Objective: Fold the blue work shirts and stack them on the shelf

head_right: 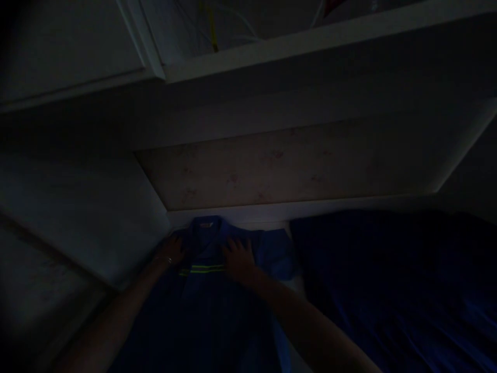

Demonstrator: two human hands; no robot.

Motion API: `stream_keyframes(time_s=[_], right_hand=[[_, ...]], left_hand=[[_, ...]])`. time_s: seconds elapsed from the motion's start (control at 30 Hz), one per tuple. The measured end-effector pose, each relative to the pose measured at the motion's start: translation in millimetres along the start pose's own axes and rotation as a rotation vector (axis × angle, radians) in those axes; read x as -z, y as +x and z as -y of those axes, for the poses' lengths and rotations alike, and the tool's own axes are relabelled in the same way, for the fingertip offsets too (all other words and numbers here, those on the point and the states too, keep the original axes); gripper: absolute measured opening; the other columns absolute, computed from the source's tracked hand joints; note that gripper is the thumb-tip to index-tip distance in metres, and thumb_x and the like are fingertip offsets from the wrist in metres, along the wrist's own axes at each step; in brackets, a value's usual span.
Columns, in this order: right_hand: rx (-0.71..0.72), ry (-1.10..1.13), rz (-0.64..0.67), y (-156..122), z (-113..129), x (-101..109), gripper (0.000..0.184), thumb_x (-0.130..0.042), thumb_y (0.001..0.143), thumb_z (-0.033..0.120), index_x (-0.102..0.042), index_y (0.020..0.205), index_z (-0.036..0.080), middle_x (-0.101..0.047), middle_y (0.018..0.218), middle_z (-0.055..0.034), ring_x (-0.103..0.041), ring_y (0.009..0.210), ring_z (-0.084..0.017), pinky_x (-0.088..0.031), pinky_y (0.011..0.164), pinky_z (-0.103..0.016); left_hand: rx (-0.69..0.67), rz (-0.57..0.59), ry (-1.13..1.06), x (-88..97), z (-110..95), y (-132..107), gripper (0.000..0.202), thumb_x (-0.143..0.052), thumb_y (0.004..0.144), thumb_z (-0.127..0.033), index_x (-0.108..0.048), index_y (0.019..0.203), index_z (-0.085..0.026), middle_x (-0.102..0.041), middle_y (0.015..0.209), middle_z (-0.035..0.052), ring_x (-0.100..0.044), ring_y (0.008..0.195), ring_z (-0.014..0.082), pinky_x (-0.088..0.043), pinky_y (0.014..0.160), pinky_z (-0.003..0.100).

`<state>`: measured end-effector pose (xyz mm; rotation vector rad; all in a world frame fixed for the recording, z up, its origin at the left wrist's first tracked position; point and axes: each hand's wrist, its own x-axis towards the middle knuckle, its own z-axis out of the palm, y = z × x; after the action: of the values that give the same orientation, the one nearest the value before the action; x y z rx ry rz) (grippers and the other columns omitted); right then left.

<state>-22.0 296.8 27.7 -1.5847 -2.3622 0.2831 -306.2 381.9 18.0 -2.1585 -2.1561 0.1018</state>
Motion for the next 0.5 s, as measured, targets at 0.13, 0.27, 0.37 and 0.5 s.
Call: stream_keyframes(time_s=[0.13,0.27,0.37,0.5], right_hand=[[0.059,0.022,-0.086,-54,17,-18,0.046,-0.039,0.096,0.04,-0.044,0.14,0.03,-0.037,0.152,-0.0081,-0.03,0.139,-0.033,-0.001,0.107,-0.073],[0.012,0.021,-0.179,-79,20,-13,0.045,-0.037,0.097,0.044,-0.045,0.14,0.032,-0.037,0.153,-0.0055,-0.029,0.14,-0.033,0.001,0.107,-0.072],[-0.064,-0.024,-0.209,-73,-10,6,0.046,-0.034,0.099,0.041,-0.044,0.141,0.029,-0.034,0.155,-0.0062,-0.027,0.141,-0.031,-0.006,0.11,-0.068],[-0.206,-0.083,-0.082,-68,-83,30,0.046,-0.033,0.099,0.031,-0.046,0.141,0.017,-0.041,0.149,-0.0128,-0.035,0.137,-0.029,-0.026,0.11,-0.053]], left_hand=[[-0.09,-0.07,0.014,2.3,-6,-38,0.05,-0.035,0.093,-0.042,-0.053,0.131,-0.016,-0.045,0.146,0.0163,-0.038,0.135,0.0315,-0.021,0.114,0.053],[-0.143,-0.13,-0.012,12.3,-20,-71,0.055,-0.021,0.097,-0.042,-0.046,0.139,-0.017,-0.041,0.15,0.0123,-0.037,0.137,0.0279,-0.023,0.115,0.047],[-0.144,-0.096,-0.038,6.8,-26,-85,0.06,-0.021,0.095,-0.052,-0.038,0.145,-0.022,-0.031,0.157,0.0076,-0.029,0.141,0.0278,-0.024,0.114,0.048],[-0.031,0.027,-0.063,-12.6,-16,-90,0.067,-0.014,0.094,-0.057,-0.032,0.149,-0.023,-0.026,0.158,0.0084,-0.025,0.144,0.0321,-0.025,0.109,0.064]])
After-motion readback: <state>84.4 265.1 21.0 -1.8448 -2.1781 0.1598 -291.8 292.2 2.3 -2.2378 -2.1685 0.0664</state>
